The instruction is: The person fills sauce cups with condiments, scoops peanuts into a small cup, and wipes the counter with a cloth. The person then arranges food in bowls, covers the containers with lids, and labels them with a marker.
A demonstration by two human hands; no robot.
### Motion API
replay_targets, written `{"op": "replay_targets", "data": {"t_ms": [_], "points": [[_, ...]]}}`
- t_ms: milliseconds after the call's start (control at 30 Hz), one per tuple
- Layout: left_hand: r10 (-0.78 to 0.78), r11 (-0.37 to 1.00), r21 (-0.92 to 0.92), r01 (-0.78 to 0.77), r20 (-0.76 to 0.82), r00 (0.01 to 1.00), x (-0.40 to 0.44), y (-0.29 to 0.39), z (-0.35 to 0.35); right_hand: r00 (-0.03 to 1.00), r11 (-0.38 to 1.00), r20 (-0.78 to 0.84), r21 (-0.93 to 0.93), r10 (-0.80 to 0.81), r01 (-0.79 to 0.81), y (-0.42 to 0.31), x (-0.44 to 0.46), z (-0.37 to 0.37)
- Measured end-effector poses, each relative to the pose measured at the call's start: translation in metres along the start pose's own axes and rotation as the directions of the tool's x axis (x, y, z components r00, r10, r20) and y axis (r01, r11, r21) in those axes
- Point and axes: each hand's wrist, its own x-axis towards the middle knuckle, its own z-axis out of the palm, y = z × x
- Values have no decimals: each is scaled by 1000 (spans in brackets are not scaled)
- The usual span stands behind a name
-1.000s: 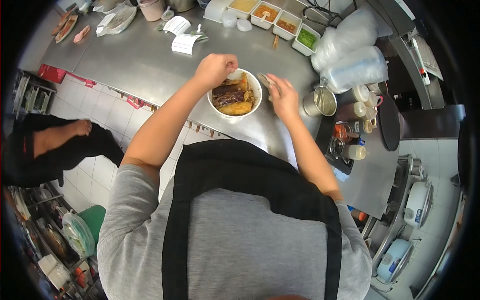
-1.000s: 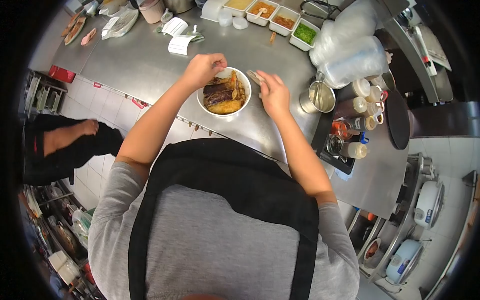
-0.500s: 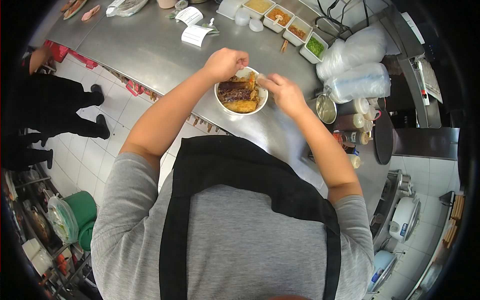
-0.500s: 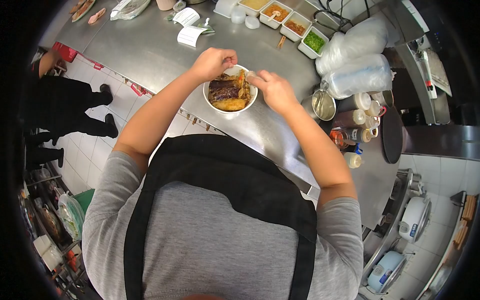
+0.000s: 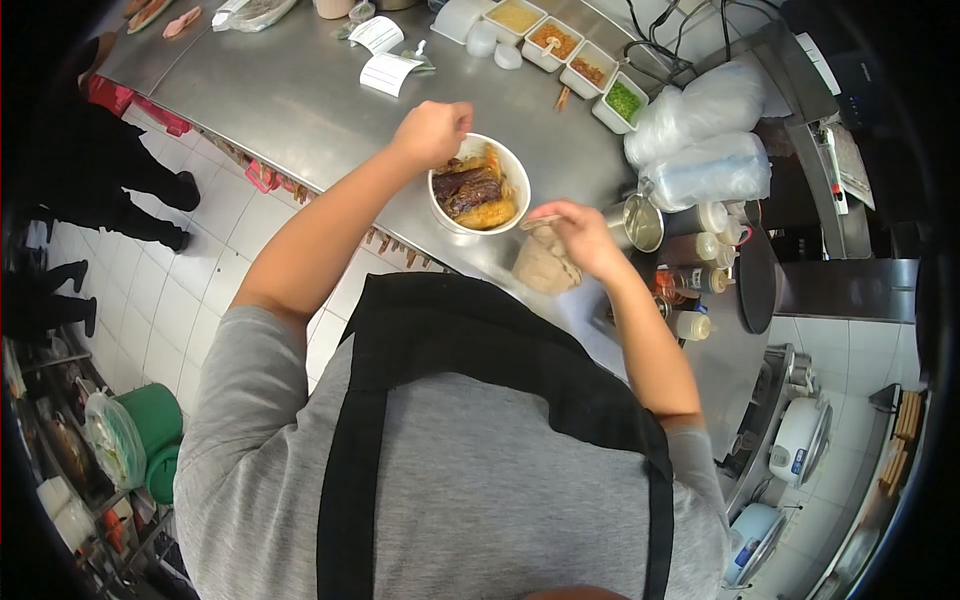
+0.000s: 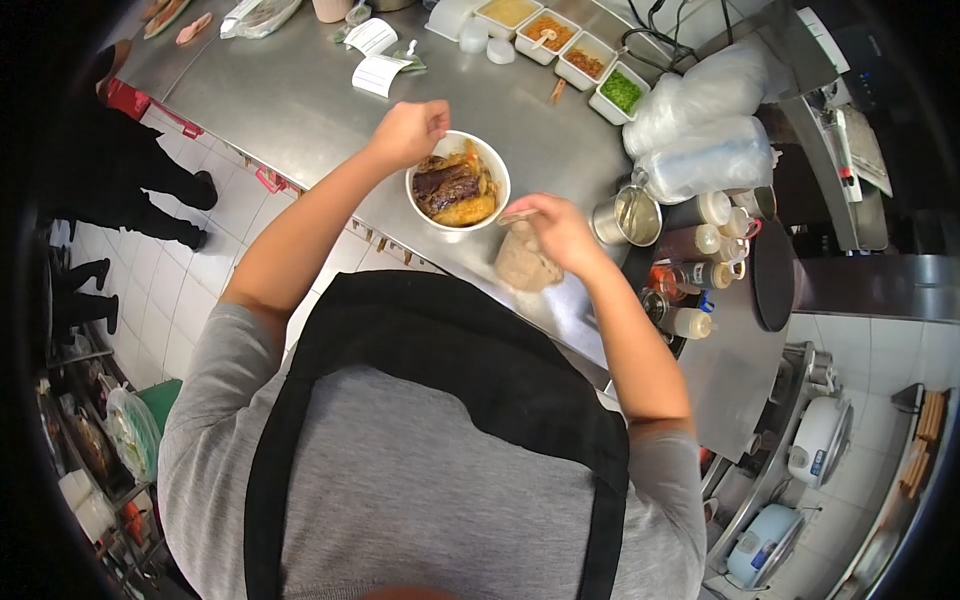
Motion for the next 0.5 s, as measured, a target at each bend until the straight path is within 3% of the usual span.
{"op": "replay_targets", "data": {"t_ms": [33, 100, 133, 167, 233, 267, 300, 400, 500], "points": [[-19, 998, 69, 14, 71, 997, 0, -2, -8, 942, 783, 102, 530, 320, -324, 0, -7, -6], [-72, 978, 208, 27, 212, 975, 0, -1, -30, 938, 604, 30, 757, 346, -247, 15, -19, -7], [18, 979, 196, -50, 161, 987, 1, 3, -31, 931, 497, -1, 846, 365, -194, 25, -24, -6], [107, 974, 188, -126, 110, 988, 2, 9, -30, 918, 484, -33, 857, 395, -177, 34, -26, -3], [318, 931, 169, -324, 64, 946, 9, 21, -20, 918, 876, -308, 476, 250, -79, 52, -28, 12], [439, 883, 153, -444, 68, 896, 17, 25, -8, 905, 975, -406, 217, 129, -42, 55, -30, 18], [554, 818, 137, -558, 69, 830, 25, 30, 2, 906, 999, -422, -37, -31, 17, 48, -35, 21], [483, 838, 115, -533, 297, 824, 44, 39, 22, 890, 883, -408, -470, -202, -15, 69, -49, 56], [432, 844, 132, -519, 407, 805, 48, 49, 17, 911, 919, -411, -368, -28, -138, 68, -43, 43]]}}
